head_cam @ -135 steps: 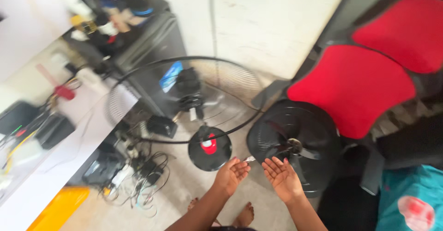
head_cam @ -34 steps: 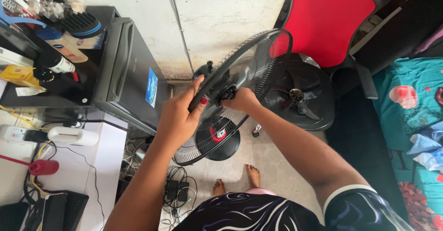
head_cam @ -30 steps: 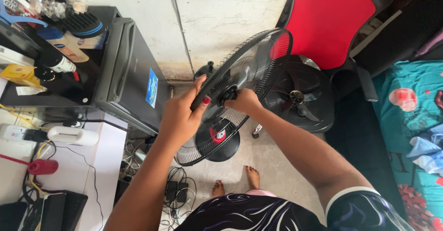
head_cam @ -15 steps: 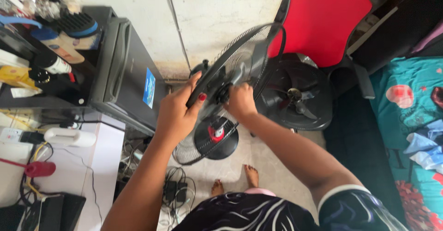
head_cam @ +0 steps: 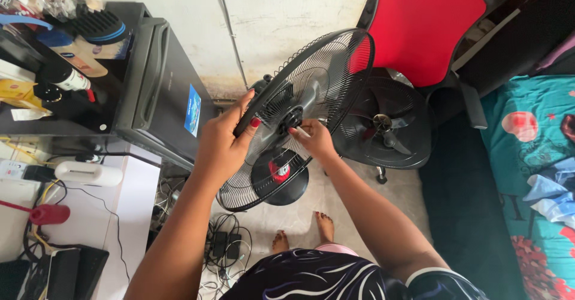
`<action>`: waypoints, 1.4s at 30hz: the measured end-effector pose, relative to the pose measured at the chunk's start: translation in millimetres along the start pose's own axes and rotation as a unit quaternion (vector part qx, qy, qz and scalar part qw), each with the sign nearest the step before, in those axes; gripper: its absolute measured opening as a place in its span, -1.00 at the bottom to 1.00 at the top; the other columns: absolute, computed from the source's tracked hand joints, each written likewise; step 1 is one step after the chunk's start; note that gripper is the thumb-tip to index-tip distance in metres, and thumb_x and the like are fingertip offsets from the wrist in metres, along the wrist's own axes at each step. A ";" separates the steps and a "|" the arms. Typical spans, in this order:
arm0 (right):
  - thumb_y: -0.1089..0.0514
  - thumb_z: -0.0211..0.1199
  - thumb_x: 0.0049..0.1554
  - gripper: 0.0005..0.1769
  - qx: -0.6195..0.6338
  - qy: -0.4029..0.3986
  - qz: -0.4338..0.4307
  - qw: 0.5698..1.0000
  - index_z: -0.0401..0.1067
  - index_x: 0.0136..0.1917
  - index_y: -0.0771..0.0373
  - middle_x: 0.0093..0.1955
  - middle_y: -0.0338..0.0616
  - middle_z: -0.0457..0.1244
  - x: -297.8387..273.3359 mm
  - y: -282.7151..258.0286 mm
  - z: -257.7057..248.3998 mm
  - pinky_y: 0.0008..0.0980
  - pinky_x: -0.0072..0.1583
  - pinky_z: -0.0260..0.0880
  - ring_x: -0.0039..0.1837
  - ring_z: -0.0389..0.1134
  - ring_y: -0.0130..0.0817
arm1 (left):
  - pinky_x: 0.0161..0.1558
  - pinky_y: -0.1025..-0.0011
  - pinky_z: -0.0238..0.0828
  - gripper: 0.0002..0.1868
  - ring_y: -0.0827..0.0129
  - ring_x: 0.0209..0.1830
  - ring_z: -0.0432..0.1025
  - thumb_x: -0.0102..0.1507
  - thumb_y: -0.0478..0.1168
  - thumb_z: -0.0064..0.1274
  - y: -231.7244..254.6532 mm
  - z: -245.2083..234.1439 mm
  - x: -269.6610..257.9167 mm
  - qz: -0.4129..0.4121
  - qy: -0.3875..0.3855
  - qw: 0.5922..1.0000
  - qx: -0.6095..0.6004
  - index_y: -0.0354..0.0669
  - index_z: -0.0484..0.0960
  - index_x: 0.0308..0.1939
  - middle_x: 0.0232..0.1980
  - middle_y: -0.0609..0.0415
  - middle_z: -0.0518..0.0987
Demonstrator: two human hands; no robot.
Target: The person disassembles a standing electric fan by hand. They remove the front grille, then the fan blades, followed by the rear grille and the motor housing. The components are placed on a nearby chair and table.
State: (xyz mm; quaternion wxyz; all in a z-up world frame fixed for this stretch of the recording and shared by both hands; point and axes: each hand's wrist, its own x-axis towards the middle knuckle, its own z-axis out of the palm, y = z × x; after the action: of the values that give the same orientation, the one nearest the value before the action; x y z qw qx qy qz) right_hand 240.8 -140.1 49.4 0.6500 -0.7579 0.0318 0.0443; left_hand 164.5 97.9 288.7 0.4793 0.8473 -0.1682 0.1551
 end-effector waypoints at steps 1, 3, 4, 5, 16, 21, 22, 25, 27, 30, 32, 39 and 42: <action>0.03 0.52 0.06 -0.49 -0.040 0.028 0.000 0.999 0.44 0.13 0.38 -0.05 -0.08 0.46 -2.1 -2.9 4.0 -0.46 0.06 0.46 -0.01 0.48 -0.42 | -0.11 0.35 0.51 -0.51 0.13 -0.11 0.64 0.37 -0.24 0.10 0.5 -0.2 1.2 -0.009 -0.001 1.000 0.003 -0.23 0.46 0.38 0.01 -0.21 0.68; 0.06 0.56 0.03 -0.52 -0.119 0.082 0.001 0.990 0.48 0.08 0.38 -0.07 -0.03 0.47 -9.8 -12.7 10.5 -0.44 0.06 0.45 -0.03 0.49 -0.38 | -0.16 0.37 0.49 -0.50 0.15 -0.24 0.62 0.36 -0.21 0.11 0.8 -1.0 1.7 -0.056 -0.017 0.998 0.008 -0.19 0.47 0.38 -0.10 -0.18 0.68; 0.09 0.54 0.02 -0.52 -0.115 0.083 -0.023 0.990 0.46 0.08 0.39 -0.06 -0.03 0.46 -13.9 -19.2 12.3 -0.45 0.05 0.47 -0.02 0.50 -0.39 | -0.19 0.38 0.48 -0.50 0.17 -0.31 0.61 0.36 -0.20 0.11 0.8 -1.7 0.9 -0.080 -0.025 0.996 0.011 -0.17 0.47 0.38 -0.15 -0.17 0.68; 0.12 0.53 0.01 -0.52 -0.111 0.084 -0.046 0.989 0.44 0.08 0.40 -0.05 -0.03 0.46 -17.5 -25.9 14.1 -0.45 0.05 0.49 -0.01 0.51 -0.40 | -0.16 0.39 0.48 -0.50 0.18 -0.25 0.62 0.37 -0.21 0.11 0.6 -2.1 0.4 -0.053 -0.019 0.998 0.008 -0.20 0.46 0.39 -0.10 -0.17 0.68; 0.11 0.51 0.09 -0.59 -0.078 0.086 -0.030 0.993 0.38 0.01 0.37 -0.16 -0.02 0.41 -17.4 -37.6 18.7 -0.39 0.02 0.41 -0.10 0.40 -0.36 | -0.05 0.43 0.51 -0.50 0.35 -0.02 0.61 0.41 -0.21 0.09 -1.4 1.1 -3.1 0.033 0.003 0.999 -0.004 -0.23 0.44 0.42 0.08 -0.19 0.66; 0.22 0.53 -0.06 -0.52 -0.112 0.070 -0.083 0.988 0.33 0.04 0.32 -0.06 -0.04 0.39 -17.6 -40.9 14.2 -0.30 0.13 0.37 0.01 0.43 -0.28 | -0.21 0.46 0.48 -0.49 0.42 -0.35 0.57 0.37 -0.18 0.11 0.9 -0.5 -2.8 -0.059 -0.021 0.998 -0.006 -0.17 0.46 0.40 -0.16 -0.09 0.69; 0.27 0.51 -0.08 -0.54 -0.181 0.065 -0.154 0.969 0.36 0.03 0.31 -0.02 0.01 0.36 -20.6 -42.9 12.6 -0.23 0.15 0.36 0.06 0.39 -0.16 | -0.21 0.47 0.48 -0.49 0.43 -0.34 0.57 0.37 -0.18 0.10 1.5 -0.2 -3.4 -0.048 -0.017 0.999 -0.009 -0.18 0.46 0.40 -0.15 -0.09 0.69; 0.38 0.45 -0.10 -0.58 -0.345 0.049 -0.340 0.873 0.41 0.03 0.28 0.13 0.07 0.27 -33.3 -48.3 4.1 -0.09 0.20 0.33 0.19 0.29 0.04 | -0.25 0.46 0.46 -0.49 0.44 -0.36 0.56 0.37 -0.16 0.10 1.5 0.4 -3.0 -0.039 -0.003 0.999 -0.003 -0.18 0.46 0.39 -0.13 -0.06 0.69; 0.38 0.43 -0.02 -0.59 -0.405 0.046 -0.436 0.803 0.42 0.09 0.22 0.28 0.02 0.25 -39.7 -51.0 2.5 -0.09 0.24 0.31 0.26 0.27 -0.01 | -0.28 0.45 0.44 -0.49 0.43 -0.42 0.51 0.37 -0.15 0.11 1.4 -1.5 -1.4 -0.052 -0.013 0.999 0.010 -0.17 0.47 0.39 -0.26 -0.04 0.64; 0.37 0.31 -0.19 -0.53 -0.328 0.110 -0.496 0.797 0.42 0.04 0.21 0.21 0.11 0.26 -52.6 -43.3 5.8 -0.06 0.24 0.28 0.23 0.26 0.08 | -0.30 0.44 0.42 -0.49 0.42 -0.46 0.47 0.36 -0.14 0.12 2.7 -1.1 -1.8 -0.063 -0.016 0.998 0.014 -0.16 0.48 0.39 -0.34 -0.02 0.60; 0.27 0.36 -0.02 -0.58 -0.237 0.170 -0.413 0.863 0.33 0.11 0.30 0.14 0.10 0.22 -53.9 -31.9 15.2 -0.14 0.23 0.31 0.19 0.26 0.01 | -0.31 0.44 0.42 -0.48 0.43 -0.46 0.47 0.36 -0.14 0.12 2.3 -1.5 -2.0 -0.066 -0.014 0.998 0.014 -0.16 0.48 0.39 -0.35 -0.01 0.60; 0.00 0.42 0.18 -0.52 0.144 0.087 0.076 0.983 0.37 0.16 0.38 -0.17 -0.15 0.32 -19.1 1.3 28.9 -0.45 -0.11 0.36 -0.18 0.31 -0.47 | -0.27 0.46 0.44 -0.49 0.45 -0.41 0.50 0.36 -0.17 0.12 2.2 0.7 -1.2 -0.063 -0.011 0.998 0.005 -0.17 0.48 0.39 -0.26 -0.03 0.65; 0.06 0.50 0.09 -0.51 -0.013 0.125 0.029 0.992 0.37 0.13 0.35 -0.14 -0.21 0.37 -21.3 -3.7 32.0 -0.44 -0.05 0.43 -0.12 0.38 -0.50 | -0.25 0.46 0.45 -0.49 0.46 -0.38 0.51 0.36 -0.18 0.13 2.5 0.6 -1.9 -0.051 -0.007 0.999 0.005 -0.18 0.47 0.39 -0.21 -0.05 0.67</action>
State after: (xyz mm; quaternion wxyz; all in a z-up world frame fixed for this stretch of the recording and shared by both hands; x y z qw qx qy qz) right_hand 219.2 -108.1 50.5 0.6298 -0.7644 0.1340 -0.0311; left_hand 161.8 96.4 289.6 0.4809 0.8583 -0.1272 0.1255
